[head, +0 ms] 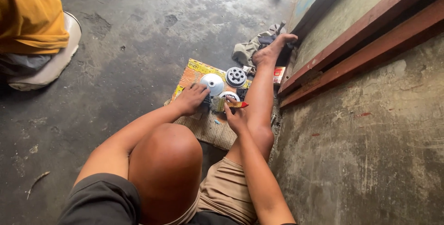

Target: Cleaning a motorcycle engine component with a paintbrush and cleaning solution while sitting on the floor.

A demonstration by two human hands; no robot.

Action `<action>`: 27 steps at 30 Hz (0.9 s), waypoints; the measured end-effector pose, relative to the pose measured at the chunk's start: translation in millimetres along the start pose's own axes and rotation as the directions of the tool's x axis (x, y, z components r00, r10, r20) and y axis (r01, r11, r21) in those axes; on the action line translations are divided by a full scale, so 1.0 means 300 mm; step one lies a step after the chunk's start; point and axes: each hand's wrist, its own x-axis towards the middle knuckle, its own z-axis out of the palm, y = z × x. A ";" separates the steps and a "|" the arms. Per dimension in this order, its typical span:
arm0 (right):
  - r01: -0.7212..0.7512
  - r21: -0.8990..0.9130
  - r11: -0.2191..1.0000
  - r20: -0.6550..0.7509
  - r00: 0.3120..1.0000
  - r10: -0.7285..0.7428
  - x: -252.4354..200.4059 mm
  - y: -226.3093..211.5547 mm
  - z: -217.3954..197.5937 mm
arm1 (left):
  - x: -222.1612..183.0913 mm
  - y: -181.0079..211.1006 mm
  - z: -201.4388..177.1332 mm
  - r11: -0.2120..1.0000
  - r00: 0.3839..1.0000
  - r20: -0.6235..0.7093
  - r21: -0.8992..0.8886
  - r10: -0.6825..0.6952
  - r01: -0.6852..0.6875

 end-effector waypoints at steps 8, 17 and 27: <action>-0.013 0.099 0.995 -0.114 0.993 0.024 0.009 0.044 -0.007 | 0.029 0.040 -0.051 0.991 0.990 0.098 0.078 0.098 -0.105; -0.043 0.057 0.997 -0.109 0.993 0.049 0.016 0.002 0.005 | 0.028 0.063 -0.055 0.997 0.979 0.195 0.049 -0.061 0.052; -0.128 -0.108 0.986 -0.045 0.991 0.124 0.009 -0.070 -0.012 | 0.132 -0.121 0.155 0.957 0.934 0.347 -0.232 -0.083 0.171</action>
